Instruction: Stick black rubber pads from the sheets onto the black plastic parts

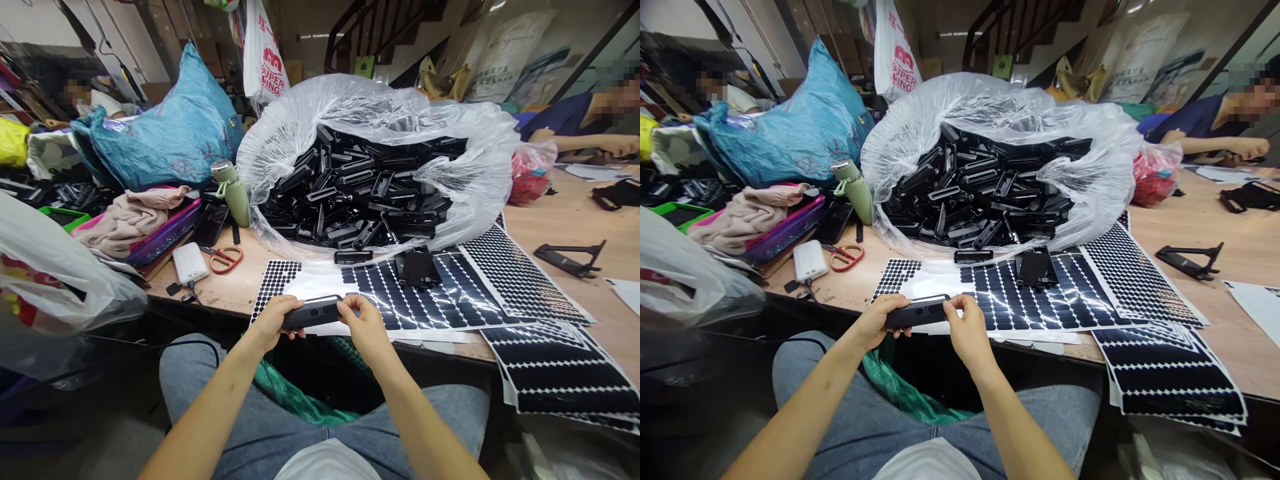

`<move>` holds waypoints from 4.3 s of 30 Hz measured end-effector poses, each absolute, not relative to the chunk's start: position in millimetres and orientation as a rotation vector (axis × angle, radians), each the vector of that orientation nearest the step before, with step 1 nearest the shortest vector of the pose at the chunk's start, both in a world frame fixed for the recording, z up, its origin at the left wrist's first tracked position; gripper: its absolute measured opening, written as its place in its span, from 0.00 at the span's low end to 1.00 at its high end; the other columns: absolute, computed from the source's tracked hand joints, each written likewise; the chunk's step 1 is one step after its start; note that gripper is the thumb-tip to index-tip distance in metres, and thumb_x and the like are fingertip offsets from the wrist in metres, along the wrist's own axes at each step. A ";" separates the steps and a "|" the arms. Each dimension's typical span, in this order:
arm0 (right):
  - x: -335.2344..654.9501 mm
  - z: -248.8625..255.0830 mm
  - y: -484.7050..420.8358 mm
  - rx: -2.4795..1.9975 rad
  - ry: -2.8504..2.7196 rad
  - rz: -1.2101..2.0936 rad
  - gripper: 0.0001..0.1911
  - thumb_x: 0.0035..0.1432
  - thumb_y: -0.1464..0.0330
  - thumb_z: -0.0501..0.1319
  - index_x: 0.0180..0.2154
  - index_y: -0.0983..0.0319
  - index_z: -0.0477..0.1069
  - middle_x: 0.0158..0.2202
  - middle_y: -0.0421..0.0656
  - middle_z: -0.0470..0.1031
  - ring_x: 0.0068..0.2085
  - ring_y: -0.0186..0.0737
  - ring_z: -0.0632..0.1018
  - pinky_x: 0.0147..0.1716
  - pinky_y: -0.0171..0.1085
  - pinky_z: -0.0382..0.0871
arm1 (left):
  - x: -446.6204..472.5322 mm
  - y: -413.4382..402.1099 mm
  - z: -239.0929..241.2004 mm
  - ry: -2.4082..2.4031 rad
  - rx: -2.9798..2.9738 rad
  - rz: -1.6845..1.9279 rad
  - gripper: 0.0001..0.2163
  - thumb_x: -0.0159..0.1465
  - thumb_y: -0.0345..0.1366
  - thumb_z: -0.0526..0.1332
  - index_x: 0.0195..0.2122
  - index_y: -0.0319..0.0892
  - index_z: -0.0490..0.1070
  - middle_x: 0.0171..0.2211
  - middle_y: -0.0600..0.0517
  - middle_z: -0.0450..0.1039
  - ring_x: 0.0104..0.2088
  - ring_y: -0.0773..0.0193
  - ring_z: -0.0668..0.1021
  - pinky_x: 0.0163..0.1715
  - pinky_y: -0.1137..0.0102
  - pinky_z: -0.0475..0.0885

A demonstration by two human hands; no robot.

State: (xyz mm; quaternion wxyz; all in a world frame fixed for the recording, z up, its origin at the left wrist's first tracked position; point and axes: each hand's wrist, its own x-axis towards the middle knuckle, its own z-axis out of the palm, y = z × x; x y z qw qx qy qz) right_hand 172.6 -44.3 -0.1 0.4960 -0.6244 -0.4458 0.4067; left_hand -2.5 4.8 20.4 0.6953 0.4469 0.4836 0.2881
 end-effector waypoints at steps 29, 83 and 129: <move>211.2 -27.9 -62.5 -1.605 -1.037 0.877 0.12 0.51 0.58 0.57 0.31 0.60 0.63 0.29 0.41 0.67 0.32 0.38 0.69 0.33 0.37 0.64 | 167.5 145.3 12.1 1.203 1.754 1.030 0.04 0.53 0.29 0.61 0.23 0.38 0.66 0.35 0.44 0.68 0.45 0.54 0.67 0.50 0.60 0.58; 194.7 -35.2 2.6 -2.307 -1.417 0.375 0.12 0.54 0.67 0.55 0.38 0.69 0.65 0.41 0.59 0.65 0.44 0.55 0.68 0.40 0.45 0.60 | -5.2 -4.8 5.8 1.109 0.540 0.905 0.06 0.59 0.28 0.55 0.34 0.36 0.71 0.37 0.45 0.69 0.36 0.60 0.75 0.35 0.52 0.74; 193.5 5.1 -38.0 -1.442 -0.911 1.328 0.13 0.43 0.60 0.62 0.23 0.62 0.63 0.24 0.37 0.61 0.27 0.31 0.65 0.35 0.37 0.68 | 0.6 -4.6 28.0 1.048 0.648 0.780 0.06 0.56 0.27 0.59 0.34 0.37 0.72 0.37 0.46 0.71 0.37 0.60 0.75 0.35 0.55 0.75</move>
